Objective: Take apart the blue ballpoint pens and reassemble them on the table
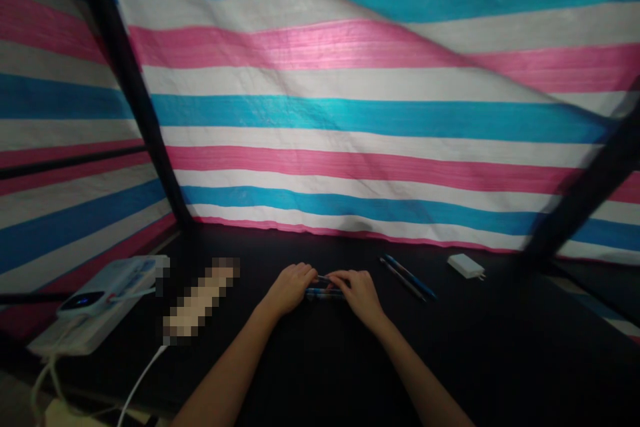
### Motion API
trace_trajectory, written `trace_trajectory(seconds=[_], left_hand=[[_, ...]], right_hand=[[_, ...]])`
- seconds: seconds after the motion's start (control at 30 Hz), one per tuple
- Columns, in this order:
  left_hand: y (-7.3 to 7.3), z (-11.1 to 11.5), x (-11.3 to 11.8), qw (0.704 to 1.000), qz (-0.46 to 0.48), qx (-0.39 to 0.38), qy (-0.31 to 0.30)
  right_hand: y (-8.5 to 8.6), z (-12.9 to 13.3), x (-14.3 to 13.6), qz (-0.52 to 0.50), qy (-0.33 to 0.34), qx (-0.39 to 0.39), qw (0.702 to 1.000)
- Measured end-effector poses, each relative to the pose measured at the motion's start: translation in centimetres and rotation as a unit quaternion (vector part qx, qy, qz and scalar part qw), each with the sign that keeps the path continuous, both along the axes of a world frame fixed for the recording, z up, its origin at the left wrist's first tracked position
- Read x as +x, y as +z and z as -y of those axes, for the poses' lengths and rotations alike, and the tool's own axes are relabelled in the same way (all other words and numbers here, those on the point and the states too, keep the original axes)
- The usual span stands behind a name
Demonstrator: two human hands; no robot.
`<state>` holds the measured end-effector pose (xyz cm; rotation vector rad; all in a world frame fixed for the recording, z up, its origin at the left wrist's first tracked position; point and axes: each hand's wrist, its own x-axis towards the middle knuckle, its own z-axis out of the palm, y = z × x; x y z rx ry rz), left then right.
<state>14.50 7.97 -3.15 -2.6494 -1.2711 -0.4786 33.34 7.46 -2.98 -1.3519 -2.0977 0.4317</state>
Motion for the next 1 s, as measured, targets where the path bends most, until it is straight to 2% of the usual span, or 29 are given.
trace_trajectory(seconds=[0.1, 0.27, 0.37, 0.57, 0.67, 0.83, 0.93, 1.0], left_hand=[[0.0, -0.1, 0.0, 1.0, 0.005, -0.016, 0.008], [-0.2, -0.2, -0.1, 1.0, 0.0, -0.021, 0.013], [-0.2, -0.4, -0.3, 0.999, 0.008, -0.021, 0.027], [0.1, -0.8, -1.5, 0.995, 0.049, -0.015, 0.091], [0.1, -0.7, -1.4, 0.996, 0.048, -0.016, 0.075], [0.1, -0.2, -0.5, 0.999, 0.026, -0.037, 0.015], [0.2, 0.1, -0.1, 0.999, 0.016, -0.049, -0.005], [0.2, 0.1, -0.1, 0.999, 0.012, -0.047, -0.004]], right_hand=[[-0.2, -0.1, 0.1, -0.012, -0.019, 0.029, 0.999], [-0.3, 0.0, 0.2, -0.011, 0.041, 0.001, 0.999], [0.0, -0.2, 0.7, 0.01, 0.008, 0.023, 1.0], [0.3, -1.2, 2.6, 0.011, -0.057, 0.054, 0.997], [0.3, -1.4, 2.8, -0.01, -0.041, 0.057, 0.997], [0.3, -0.5, 1.7, -0.01, 0.032, 0.027, 0.999], [-0.1, 0.1, 0.9, -0.017, 0.058, 0.019, 0.998], [-0.7, 0.1, 0.5, -0.059, 0.072, 0.017, 0.996]])
